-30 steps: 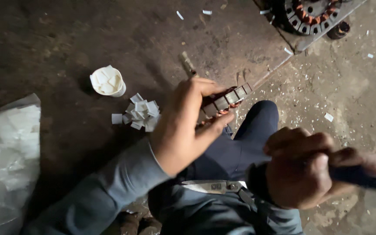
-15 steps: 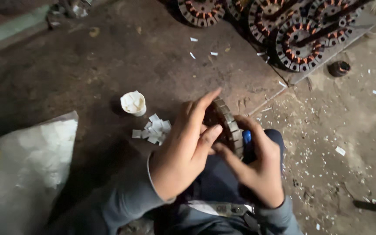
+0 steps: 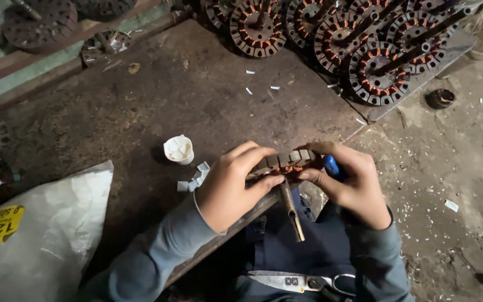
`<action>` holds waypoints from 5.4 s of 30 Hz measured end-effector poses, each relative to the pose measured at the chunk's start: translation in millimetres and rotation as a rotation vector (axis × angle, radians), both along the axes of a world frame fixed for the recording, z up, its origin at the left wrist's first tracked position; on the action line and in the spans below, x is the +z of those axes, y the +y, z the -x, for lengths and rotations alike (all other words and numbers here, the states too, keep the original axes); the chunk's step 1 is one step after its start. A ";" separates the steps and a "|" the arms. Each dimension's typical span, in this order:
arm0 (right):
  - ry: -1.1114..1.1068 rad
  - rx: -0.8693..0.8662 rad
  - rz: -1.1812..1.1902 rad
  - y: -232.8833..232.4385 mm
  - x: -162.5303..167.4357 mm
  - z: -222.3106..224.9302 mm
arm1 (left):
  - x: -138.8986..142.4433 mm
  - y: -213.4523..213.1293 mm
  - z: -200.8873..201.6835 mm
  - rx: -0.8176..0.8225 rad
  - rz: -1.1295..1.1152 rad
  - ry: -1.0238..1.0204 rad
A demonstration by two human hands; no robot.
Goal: The person inserts small white insulating pieces into the slots of a motor stator and uses a screwdriver to press the copper windings and insulation into place. The person rotates the stator to access different slots and continues the insertion and pressing process.
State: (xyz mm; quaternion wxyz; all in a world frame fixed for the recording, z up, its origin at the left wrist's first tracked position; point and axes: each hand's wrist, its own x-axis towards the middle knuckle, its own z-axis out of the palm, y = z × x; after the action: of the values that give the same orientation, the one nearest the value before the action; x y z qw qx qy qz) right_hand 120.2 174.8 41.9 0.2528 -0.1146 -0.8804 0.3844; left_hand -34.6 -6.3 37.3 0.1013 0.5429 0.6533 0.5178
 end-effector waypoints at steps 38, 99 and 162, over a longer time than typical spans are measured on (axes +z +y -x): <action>0.429 -0.194 0.466 -72.0 35.6 -55.6 | 6.8 -0.9 -29.4 -0.020 -0.059 -0.045; 0.744 -0.064 0.326 -67.5 -24.9 -51.5 | 10.6 -2.1 -22.1 -0.040 -0.055 -0.180; -0.059 -0.007 -0.377 -137.9 -59.6 20.8 | -13.1 16.5 4.2 -0.088 -0.111 -0.300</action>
State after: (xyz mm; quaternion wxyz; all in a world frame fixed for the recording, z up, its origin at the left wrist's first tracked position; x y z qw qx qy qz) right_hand 99.5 36.9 -17.7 0.2453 -0.0797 -0.9435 0.2083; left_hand -38.8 10.2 24.2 0.1904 0.4922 0.5769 0.6235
